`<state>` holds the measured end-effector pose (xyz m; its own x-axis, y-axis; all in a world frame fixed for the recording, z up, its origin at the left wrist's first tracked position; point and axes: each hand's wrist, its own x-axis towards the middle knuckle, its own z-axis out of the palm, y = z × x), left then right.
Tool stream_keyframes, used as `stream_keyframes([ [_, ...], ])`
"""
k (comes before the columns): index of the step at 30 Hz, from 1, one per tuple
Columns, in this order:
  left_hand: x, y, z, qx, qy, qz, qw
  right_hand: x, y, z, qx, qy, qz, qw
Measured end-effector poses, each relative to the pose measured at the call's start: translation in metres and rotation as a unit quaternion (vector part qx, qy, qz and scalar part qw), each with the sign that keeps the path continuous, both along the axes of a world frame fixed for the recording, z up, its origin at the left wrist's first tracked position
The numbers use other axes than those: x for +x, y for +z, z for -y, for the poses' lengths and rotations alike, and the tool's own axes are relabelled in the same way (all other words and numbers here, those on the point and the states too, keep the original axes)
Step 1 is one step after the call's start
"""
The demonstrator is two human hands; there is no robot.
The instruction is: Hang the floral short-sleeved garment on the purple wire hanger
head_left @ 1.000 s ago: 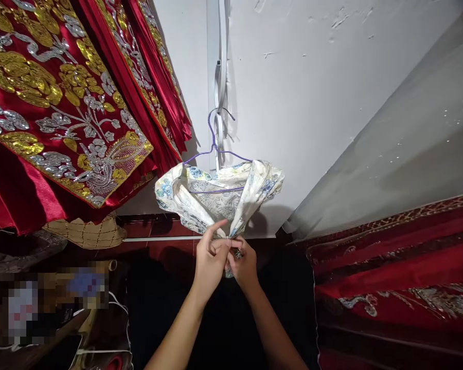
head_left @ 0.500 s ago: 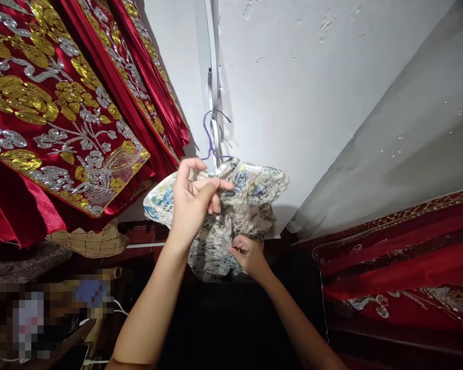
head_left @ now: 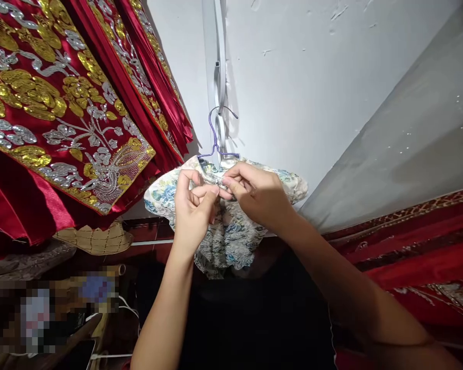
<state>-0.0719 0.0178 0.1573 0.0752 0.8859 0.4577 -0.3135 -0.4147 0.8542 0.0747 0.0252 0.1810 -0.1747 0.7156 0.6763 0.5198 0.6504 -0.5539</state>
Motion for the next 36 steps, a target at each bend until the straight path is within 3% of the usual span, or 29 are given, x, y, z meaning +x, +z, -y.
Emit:
stream_keyframes([
  [3,0.005,-0.021,-0.004,-0.035,0.027,0.014,0.999,-0.003,0.008,0.000,0.035,-0.013,-0.081,0.996],
  [7,0.002,-0.074,0.000,-0.126,0.011,-0.044,0.991,0.030,0.015,-0.002,0.097,-0.076,-0.259,0.958],
  [10,-0.008,-0.107,0.010,-0.190,-0.042,-0.096,0.976,0.075,-0.001,0.004,0.081,-0.104,-0.391,0.911],
  [12,-0.014,-0.113,0.008,-0.178,-0.036,-0.121,0.976,0.102,-0.022,0.013,0.006,-0.060,-0.488,0.871],
  [13,-0.016,-0.111,0.002,-0.154,-0.003,-0.132,0.979,0.112,-0.034,0.019,-0.035,-0.028,-0.529,0.847],
  [15,-0.022,-0.099,-0.021,-0.087,0.126,-0.148,0.977,0.123,-0.059,0.031,-0.076,0.022,-0.591,0.803],
  [17,-0.028,-0.082,-0.054,-0.014,0.278,-0.153,0.948,0.125,-0.083,0.043,-0.095,0.028,-0.642,0.760],
  [19,-0.037,-0.067,-0.089,0.037,0.347,-0.181,0.919,0.122,-0.104,0.055,-0.128,0.016,-0.694,0.709],
  [22,-0.052,-0.054,-0.122,0.057,0.315,-0.239,0.917,0.113,-0.127,0.066,-0.177,0.013,-0.756,0.630],
  [26,-0.071,-0.054,-0.118,0.047,0.339,-0.227,0.912,0.090,-0.138,0.062,-0.205,0.030,-0.799,0.564],
  [28,-0.081,-0.056,-0.106,0.045,0.355,-0.212,0.909,0.074,-0.140,0.056,-0.223,0.037,-0.800,0.556],
  [31,-0.092,-0.056,-0.089,0.019,0.346,-0.156,0.925,0.056,-0.143,0.051,-0.240,0.034,-0.787,0.567],
  [36,-0.099,-0.051,-0.061,0.000,0.282,-0.120,0.952,0.064,-0.156,0.044,-0.277,-0.006,-0.783,0.558],
])
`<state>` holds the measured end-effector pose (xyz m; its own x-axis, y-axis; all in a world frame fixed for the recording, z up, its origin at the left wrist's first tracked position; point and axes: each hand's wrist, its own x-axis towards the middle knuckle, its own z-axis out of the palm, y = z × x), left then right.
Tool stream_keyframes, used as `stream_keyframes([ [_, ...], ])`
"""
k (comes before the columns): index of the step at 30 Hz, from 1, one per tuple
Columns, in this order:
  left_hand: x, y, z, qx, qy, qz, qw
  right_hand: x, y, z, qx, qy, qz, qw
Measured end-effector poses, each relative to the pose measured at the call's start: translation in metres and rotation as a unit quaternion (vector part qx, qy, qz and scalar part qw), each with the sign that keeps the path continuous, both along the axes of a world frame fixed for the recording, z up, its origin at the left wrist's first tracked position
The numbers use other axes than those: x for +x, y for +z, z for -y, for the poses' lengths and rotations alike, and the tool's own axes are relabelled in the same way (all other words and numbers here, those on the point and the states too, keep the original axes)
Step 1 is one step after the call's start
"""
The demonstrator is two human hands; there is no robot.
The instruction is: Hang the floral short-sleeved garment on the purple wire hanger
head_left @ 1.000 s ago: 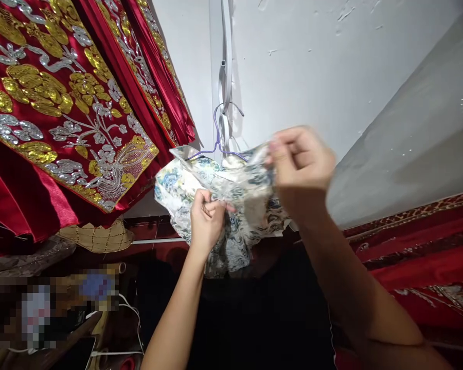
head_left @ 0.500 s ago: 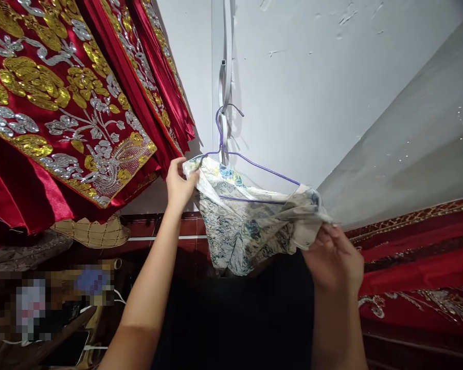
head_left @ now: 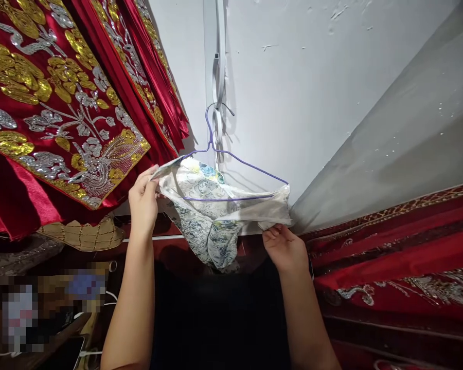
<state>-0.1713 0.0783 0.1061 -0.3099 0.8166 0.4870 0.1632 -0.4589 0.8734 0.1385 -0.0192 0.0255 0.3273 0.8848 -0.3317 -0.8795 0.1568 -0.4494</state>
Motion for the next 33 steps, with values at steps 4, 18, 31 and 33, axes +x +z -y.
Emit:
stream_keyframes([
  [4,-0.003,-0.003,0.020,0.001,-0.010,-0.010,1.000,-0.008,-0.012,-0.008,-0.047,0.030,0.016,0.998],
  [18,0.021,-0.051,0.112,-0.060,0.113,0.276,0.953,-0.109,-0.008,-0.003,0.005,0.275,0.314,0.909],
  [31,0.062,-0.026,0.138,0.028,-0.129,-0.088,0.987,-0.067,0.062,0.014,0.067,0.475,0.186,0.857],
  [33,0.054,-0.029,0.120,0.014,-0.212,-0.118,0.970,-0.062,0.077,0.014,0.114,0.544,0.246,0.794],
])
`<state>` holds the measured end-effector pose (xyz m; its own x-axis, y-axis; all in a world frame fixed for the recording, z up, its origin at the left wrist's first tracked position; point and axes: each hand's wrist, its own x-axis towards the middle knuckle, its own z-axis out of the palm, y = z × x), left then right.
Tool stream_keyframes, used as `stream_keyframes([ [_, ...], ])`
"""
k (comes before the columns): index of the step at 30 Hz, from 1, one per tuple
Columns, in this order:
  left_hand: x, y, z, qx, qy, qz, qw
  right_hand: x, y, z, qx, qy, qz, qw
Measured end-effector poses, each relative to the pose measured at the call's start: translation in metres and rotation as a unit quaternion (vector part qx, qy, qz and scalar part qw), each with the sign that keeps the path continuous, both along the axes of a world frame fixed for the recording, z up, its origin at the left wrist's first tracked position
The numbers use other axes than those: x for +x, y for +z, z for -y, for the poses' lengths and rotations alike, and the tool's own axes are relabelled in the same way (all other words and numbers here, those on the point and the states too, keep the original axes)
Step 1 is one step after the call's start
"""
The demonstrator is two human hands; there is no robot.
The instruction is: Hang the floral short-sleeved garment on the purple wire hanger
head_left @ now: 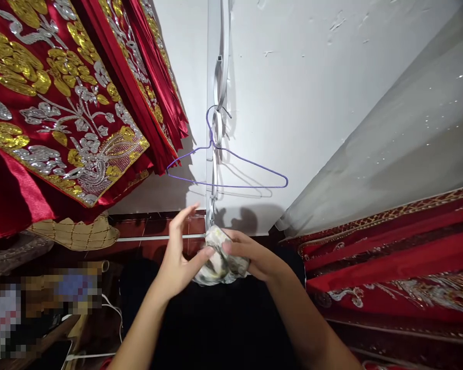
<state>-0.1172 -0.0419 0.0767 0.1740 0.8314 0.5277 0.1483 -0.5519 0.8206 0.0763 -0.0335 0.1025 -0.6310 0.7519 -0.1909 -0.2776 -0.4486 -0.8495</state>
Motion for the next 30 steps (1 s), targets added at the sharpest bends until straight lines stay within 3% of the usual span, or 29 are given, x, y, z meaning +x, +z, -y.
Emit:
stream_keyframes([
  [3,-0.003,-0.016,-0.020,-0.085,-0.211,-0.127,0.966,0.008,0.018,0.003,0.142,0.065,0.099,0.983],
  [5,-0.007,-0.033,-0.030,-0.081,-0.246,-0.225,0.939,0.019,0.027,0.007,0.274,0.015,0.169,0.947],
  [8,-0.027,-0.054,-0.045,-0.046,-0.173,-0.334,0.925,0.042,0.034,0.007,0.426,-0.173,0.231,0.857],
  [10,-0.047,-0.054,-0.054,-0.027,-0.101,-0.372,0.922,0.053,0.035,-0.004,0.457,-0.330,0.254,0.786],
  [12,-0.067,-0.044,-0.059,-0.008,-0.042,-0.397,0.917,0.054,0.032,-0.025,0.436,-0.444,0.263,0.738],
  [14,-0.079,-0.028,-0.060,0.009,-0.007,-0.414,0.910,0.046,0.023,-0.053,0.400,-0.476,0.268,0.736],
  [17,-0.088,-0.010,-0.056,0.020,0.008,-0.439,0.898,0.029,-0.001,-0.099,0.371,-0.411,0.298,0.778],
  [19,-0.094,-0.008,-0.056,0.000,0.013,-0.470,0.883,0.027,-0.019,-0.121,0.350,-0.364,0.327,0.799],
  [21,-0.106,-0.011,-0.061,-0.050,0.028,-0.507,0.860,0.033,-0.032,-0.132,0.345,-0.349,0.362,0.793],
  [24,-0.125,-0.012,-0.074,-0.112,0.057,-0.517,0.847,0.050,-0.036,-0.129,0.363,-0.357,0.424,0.749],
  [26,-0.129,-0.005,-0.083,-0.096,0.066,-0.479,0.870,0.059,-0.030,-0.118,0.370,-0.372,0.450,0.722],
  [28,-0.123,0.007,-0.091,-0.054,0.082,-0.418,0.903,0.063,-0.023,-0.106,0.365,-0.381,0.442,0.725],
  [30,-0.107,0.021,-0.101,-0.014,0.100,-0.364,0.926,0.062,-0.017,-0.094,0.366,-0.364,0.414,0.750],
])
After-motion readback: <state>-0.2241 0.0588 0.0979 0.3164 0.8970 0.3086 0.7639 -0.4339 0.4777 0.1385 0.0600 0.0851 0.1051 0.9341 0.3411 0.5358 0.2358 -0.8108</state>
